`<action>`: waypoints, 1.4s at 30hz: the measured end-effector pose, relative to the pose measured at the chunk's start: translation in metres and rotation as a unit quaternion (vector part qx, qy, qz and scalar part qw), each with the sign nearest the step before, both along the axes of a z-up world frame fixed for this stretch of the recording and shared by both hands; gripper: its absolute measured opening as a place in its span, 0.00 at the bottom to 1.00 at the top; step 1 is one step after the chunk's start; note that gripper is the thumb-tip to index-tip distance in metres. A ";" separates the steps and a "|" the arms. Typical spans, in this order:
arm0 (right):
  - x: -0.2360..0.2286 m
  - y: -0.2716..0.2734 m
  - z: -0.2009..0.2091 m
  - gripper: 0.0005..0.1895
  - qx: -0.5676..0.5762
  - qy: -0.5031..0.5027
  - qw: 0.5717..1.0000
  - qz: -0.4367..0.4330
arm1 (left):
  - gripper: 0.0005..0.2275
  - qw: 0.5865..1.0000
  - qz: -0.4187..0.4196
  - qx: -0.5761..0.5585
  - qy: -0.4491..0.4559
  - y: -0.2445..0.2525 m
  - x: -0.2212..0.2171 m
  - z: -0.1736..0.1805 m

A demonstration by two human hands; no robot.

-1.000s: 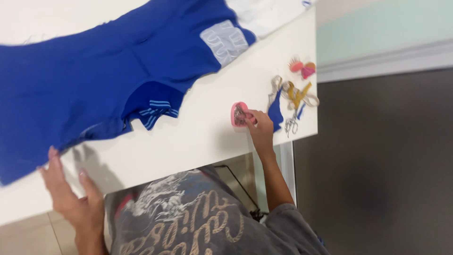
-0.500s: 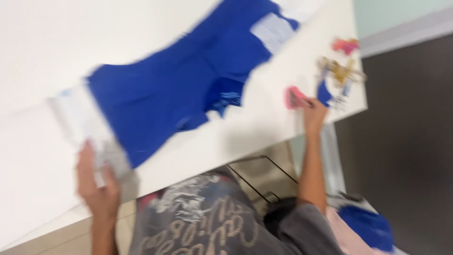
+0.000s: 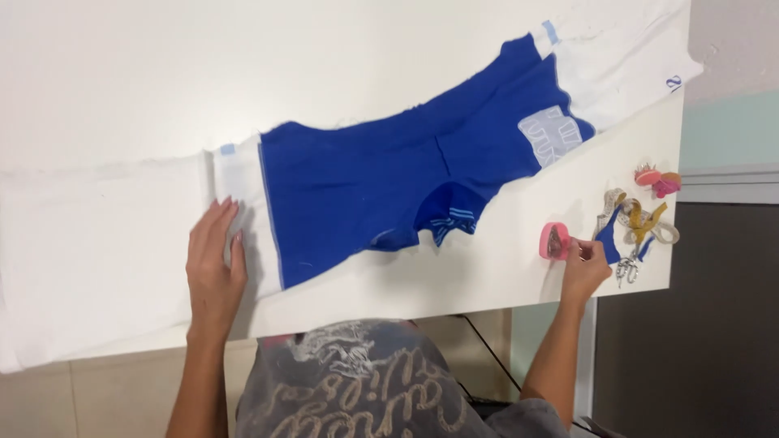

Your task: The person pins a blue fabric piece to a white fabric piece on a white table. They repeatedly pick up pins from a pink heart-shaped container and insert them into the fabric layers to secure them together.

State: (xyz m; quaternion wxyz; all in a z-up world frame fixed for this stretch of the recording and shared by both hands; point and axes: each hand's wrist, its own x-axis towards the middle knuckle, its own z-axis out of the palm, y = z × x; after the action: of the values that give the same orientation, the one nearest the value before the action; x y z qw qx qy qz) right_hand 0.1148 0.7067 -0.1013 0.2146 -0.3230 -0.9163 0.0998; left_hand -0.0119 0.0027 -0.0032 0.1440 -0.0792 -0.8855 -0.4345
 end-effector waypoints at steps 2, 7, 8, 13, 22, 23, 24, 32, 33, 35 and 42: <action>0.006 0.005 0.001 0.06 0.000 -0.001 1.000 -0.001 | 0.20 1.000 -0.009 -0.002 -0.013 0.007 -0.002 -0.002; -0.005 -0.043 0.034 0.04 -0.155 0.111 0.982 -0.019 | 0.19 0.999 -0.046 -0.017 -0.013 0.024 -0.030 -0.010; -0.009 -0.070 0.051 0.04 -0.152 0.110 0.982 -0.024 | 0.19 0.999 -0.050 -0.014 -0.014 0.030 -0.026 -0.016; -0.027 -0.230 0.066 0.14 -0.588 0.068 0.803 0.062 | 0.10 0.986 -0.106 0.071 -0.103 0.072 -0.009 -0.029; -0.015 -0.363 0.045 0.09 -0.727 0.002 0.661 0.188 | 0.06 0.957 -0.280 0.055 -0.048 0.133 0.043 -0.048; -0.015 -0.364 0.048 0.09 -0.728 0.004 0.660 0.185 | 0.06 0.956 -0.282 0.053 -0.050 0.131 0.045 -0.047; -0.014 -0.366 0.053 0.09 -0.730 0.000 0.656 0.190 | 0.03 0.959 -0.279 0.047 -0.027 0.129 0.048 -0.046; -0.021 -0.371 0.103 0.08 -0.643 -0.015 0.727 0.239 | 0.08 0.952 -0.297 -0.003 0.069 0.128 0.041 -0.029; -0.019 -0.371 0.105 0.08 -0.631 -0.030 0.739 0.232 | 0.11 0.947 -0.312 -0.012 0.080 0.127 0.040 -0.033; -0.020 -0.368 0.108 0.07 -0.619 -0.039 0.752 0.224 | 0.14 0.939 -0.331 -0.023 0.094 0.129 0.035 -0.041; -0.047 -0.307 0.113 0.03 -0.381 -0.046 0.857 0.345 | 0.06 0.900 -0.432 0.041 -0.039 0.177 -0.041 -0.026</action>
State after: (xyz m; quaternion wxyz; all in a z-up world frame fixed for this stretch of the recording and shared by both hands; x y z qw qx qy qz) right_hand 0.0676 0.3997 0.0113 -0.0161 -0.0469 -0.8684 0.4935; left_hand -0.0532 0.1792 -0.0297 -0.0899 -0.4310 -0.7507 -0.4925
